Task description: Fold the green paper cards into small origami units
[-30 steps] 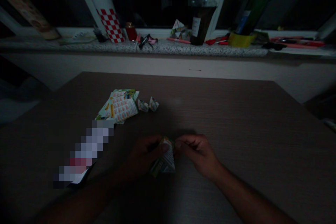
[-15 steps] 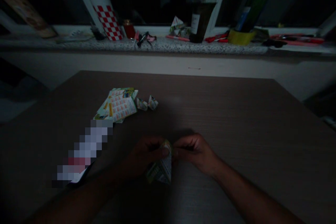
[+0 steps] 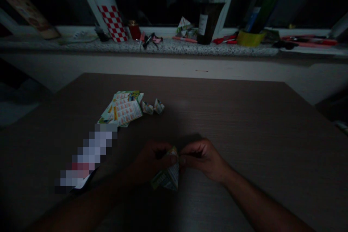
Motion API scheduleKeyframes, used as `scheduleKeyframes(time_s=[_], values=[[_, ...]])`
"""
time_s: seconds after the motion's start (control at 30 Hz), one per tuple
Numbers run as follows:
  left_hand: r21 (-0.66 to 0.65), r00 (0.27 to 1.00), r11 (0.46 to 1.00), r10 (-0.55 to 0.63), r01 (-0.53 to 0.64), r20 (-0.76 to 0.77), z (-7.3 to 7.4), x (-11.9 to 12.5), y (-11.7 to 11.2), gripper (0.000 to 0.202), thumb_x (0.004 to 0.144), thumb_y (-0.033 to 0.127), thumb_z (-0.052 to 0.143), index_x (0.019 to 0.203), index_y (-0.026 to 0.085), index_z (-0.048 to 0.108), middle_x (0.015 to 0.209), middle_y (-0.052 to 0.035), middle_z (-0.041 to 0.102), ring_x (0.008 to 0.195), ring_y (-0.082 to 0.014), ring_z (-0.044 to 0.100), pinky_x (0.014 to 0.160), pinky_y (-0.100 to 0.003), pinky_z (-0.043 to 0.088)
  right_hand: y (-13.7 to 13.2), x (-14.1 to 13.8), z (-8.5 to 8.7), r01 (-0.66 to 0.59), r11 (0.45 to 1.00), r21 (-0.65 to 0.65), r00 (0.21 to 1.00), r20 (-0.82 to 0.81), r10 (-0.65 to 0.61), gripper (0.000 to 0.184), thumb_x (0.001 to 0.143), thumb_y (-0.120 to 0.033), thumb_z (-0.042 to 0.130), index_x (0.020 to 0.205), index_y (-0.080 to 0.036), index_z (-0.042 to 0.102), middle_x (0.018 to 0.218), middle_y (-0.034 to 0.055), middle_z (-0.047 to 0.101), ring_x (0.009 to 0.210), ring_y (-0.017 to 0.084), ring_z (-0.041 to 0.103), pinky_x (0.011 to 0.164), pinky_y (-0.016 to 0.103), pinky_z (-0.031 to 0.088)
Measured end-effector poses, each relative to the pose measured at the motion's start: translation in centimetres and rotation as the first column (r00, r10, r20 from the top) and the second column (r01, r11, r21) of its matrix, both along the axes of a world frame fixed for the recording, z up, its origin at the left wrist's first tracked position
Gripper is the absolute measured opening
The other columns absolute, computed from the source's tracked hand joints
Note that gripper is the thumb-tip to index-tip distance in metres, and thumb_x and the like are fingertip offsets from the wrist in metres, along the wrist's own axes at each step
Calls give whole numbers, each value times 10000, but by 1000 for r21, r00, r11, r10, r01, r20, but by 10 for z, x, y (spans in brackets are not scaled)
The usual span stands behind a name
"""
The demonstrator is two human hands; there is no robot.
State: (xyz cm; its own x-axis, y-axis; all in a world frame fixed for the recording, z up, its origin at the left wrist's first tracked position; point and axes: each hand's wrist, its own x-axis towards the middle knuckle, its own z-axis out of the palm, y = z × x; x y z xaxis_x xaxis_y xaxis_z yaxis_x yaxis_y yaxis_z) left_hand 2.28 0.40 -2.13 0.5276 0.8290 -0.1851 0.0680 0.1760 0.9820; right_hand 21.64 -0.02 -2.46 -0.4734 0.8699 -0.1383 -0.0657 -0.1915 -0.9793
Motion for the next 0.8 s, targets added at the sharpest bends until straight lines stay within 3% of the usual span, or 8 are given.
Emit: scheduleKeyframes(time_s=[0.43, 0.8], values=[[106, 991, 994, 17, -3, -131, -2, 1, 1, 225, 783, 311, 605, 662, 121, 590, 585, 27, 490, 528, -73, 424, 487, -179, 326, 0, -3, -2, 88, 995, 45, 993, 76, -91, 186, 657, -343, 770, 632, -165, 721, 534, 2, 654, 456, 93, 534, 457, 208, 435], [130, 989, 990, -31, 50, -146, -1, -1, 2, 281, 809, 374, 587, 692, 119, 597, 600, 20, 489, 543, -81, 424, 486, -182, 329, 1, -9, 1, 134, 991, 31, 984, 111, -136, 191, 620, -303, 772, 576, -160, 653, 496, -28, 574, 439, 66, 463, 429, 186, 380]])
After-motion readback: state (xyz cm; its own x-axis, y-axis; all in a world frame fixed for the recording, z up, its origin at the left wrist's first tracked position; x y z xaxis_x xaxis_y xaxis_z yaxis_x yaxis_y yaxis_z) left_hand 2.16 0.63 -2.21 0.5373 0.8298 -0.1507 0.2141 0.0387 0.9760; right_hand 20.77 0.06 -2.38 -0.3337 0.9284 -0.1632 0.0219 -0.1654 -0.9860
